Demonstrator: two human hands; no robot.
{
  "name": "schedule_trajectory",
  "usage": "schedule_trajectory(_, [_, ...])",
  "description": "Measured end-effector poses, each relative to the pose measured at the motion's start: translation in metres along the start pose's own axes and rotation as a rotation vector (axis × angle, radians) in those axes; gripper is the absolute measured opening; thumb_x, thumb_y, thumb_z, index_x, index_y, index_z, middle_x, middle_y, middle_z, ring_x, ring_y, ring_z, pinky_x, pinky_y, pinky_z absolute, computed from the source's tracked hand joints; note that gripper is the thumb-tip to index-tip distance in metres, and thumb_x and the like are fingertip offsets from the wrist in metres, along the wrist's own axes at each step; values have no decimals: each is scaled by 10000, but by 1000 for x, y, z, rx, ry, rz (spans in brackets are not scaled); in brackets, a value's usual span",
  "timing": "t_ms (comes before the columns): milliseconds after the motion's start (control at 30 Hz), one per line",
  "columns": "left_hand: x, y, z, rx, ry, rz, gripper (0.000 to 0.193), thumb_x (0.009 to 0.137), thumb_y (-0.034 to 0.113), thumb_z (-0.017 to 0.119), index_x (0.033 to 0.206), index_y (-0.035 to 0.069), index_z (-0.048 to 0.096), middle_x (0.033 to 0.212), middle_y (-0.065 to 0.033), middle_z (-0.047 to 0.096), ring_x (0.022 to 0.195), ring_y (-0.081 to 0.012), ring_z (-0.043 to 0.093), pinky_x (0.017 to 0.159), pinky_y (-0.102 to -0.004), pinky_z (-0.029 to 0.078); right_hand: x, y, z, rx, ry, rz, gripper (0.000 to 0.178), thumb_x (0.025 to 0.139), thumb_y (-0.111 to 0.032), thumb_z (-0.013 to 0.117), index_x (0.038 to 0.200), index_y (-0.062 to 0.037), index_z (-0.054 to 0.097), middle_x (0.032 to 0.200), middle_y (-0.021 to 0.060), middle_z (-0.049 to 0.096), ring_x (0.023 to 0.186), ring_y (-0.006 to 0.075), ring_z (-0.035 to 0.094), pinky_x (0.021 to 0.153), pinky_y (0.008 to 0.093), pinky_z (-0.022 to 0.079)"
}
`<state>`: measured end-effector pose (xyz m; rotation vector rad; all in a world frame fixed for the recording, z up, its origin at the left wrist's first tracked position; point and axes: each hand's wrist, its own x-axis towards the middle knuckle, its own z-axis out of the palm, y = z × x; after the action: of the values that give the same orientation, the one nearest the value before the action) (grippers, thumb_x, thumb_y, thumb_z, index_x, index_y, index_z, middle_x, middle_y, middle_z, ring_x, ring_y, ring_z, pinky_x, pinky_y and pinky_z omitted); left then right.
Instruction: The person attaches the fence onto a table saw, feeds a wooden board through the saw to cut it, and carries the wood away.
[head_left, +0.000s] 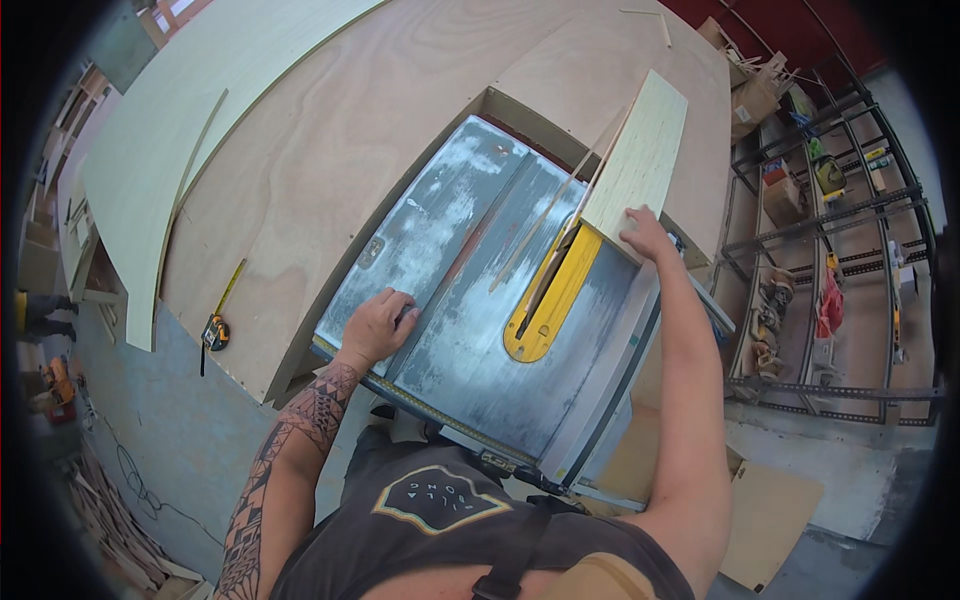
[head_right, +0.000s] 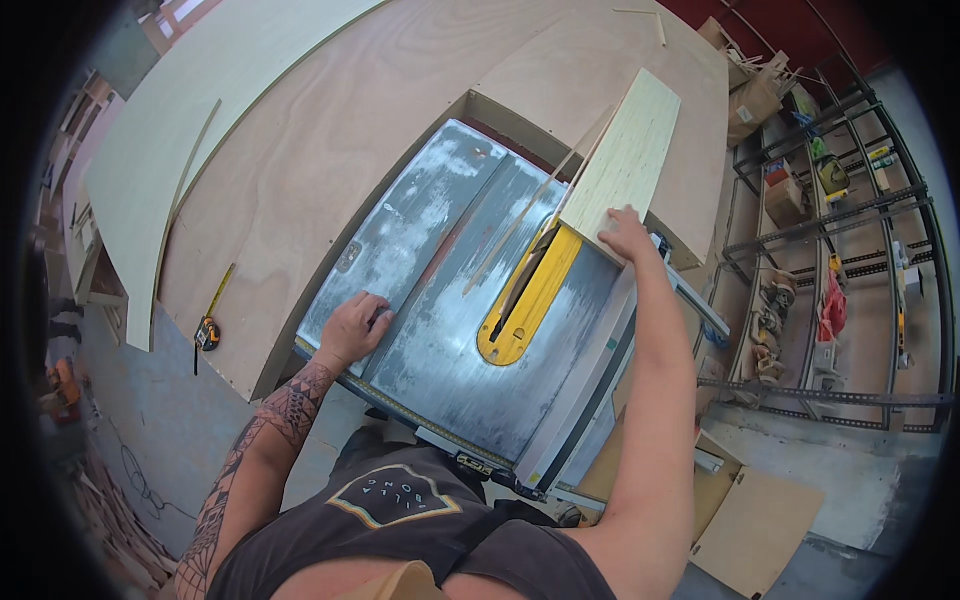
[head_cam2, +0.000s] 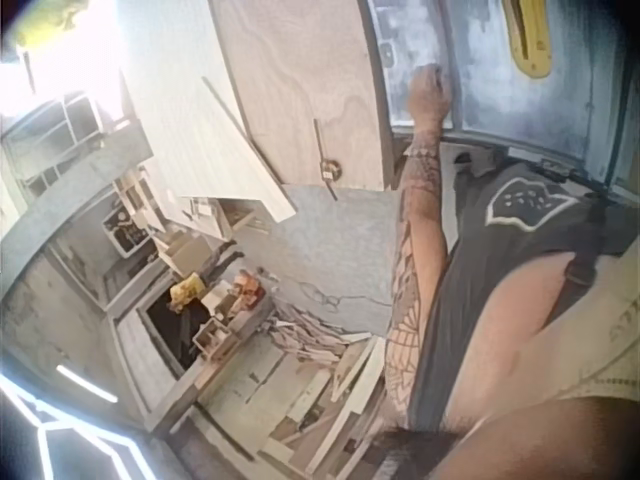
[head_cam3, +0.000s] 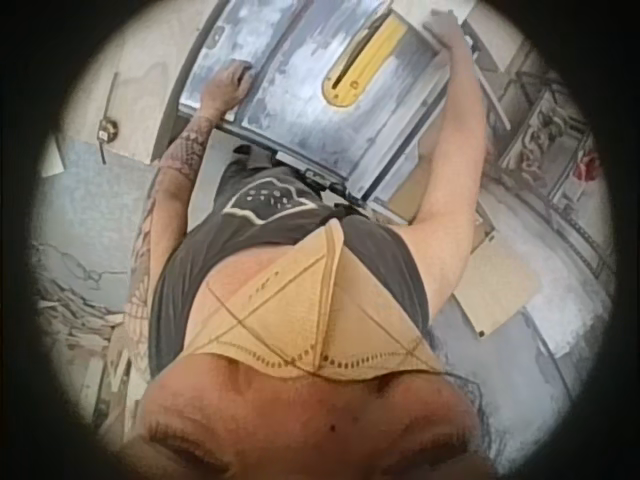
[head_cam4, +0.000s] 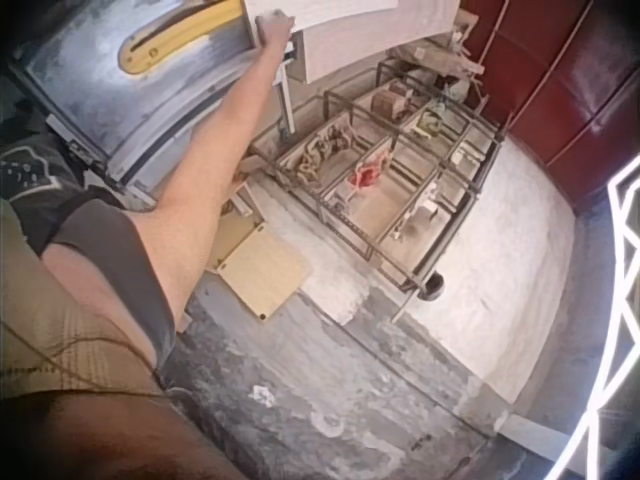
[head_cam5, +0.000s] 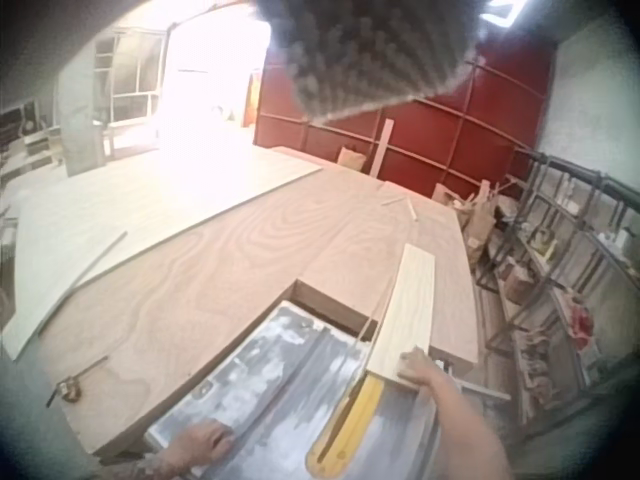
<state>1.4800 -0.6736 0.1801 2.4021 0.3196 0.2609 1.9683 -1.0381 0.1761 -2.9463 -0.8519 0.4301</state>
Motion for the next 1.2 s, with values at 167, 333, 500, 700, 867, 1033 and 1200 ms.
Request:
schedule_trajectory(167, [4,3,0,37,-4,-29,150,972,219,703,1051,92,692,924,-119,649,830,-333,681,737,-434,555,70,27,14,282,348,413,1040,839,-549,776,1582,42,352,1585,446,341,1472,614,357,1236,601,327])
schedule_trajectory(333, [4,4,-1,91,10,-14,126,964,203,702,1025,95,676,907,-116,636,838,-330,684,739,-441,559,102,29,21,463,251,608,1227,795,-641,820,1555,130,240,1497,432,473,1402,541,498,1173,507,440])
schedule_trajectory(500, [11,4,9,56,27,26,111,961,189,696,1015,96,670,896,-112,632,842,-328,686,735,-440,561,101,75,-7,668,307,674,934,970,-571,662,1478,180,440,1500,323,555,1361,456,582,1135,479,478])
schedule_trajectory(700, [5,1,1,73,45,22,97,963,179,688,998,93,661,901,-111,634,841,-332,687,738,-443,562,85,35,-34,1092,364,717,712,1111,-499,394,1413,124,558,1318,284,687,1248,421,658,1048,505,528])
schedule_trajectory(867, [14,8,13,-1,44,90,94,969,182,680,992,94,657,919,-116,640,847,-347,687,746,-452,563,-9,77,-63,1541,16,581,618,1126,-545,366,1173,-18,684,941,163,723,781,290,711,673,438,593])
schedule_trajectory(1033, [-12,-4,-1,40,55,-1,123,988,198,660,1031,83,654,956,-133,651,888,-378,687,768,-475,562,-115,-31,-64,1501,47,547,596,1108,-605,410,917,-87,636,695,59,600,504,191,557,452,340,492])
schedule_trajectory(1200, [-9,-5,-2,-25,48,96,186,978,221,681,1078,65,666,963,-140,665,881,-359,693,788,-466,562,-244,-77,-61,1521,-79,473,642,1075,-649,459,928,-70,692,736,54,646,545,180,565,519,364,500])
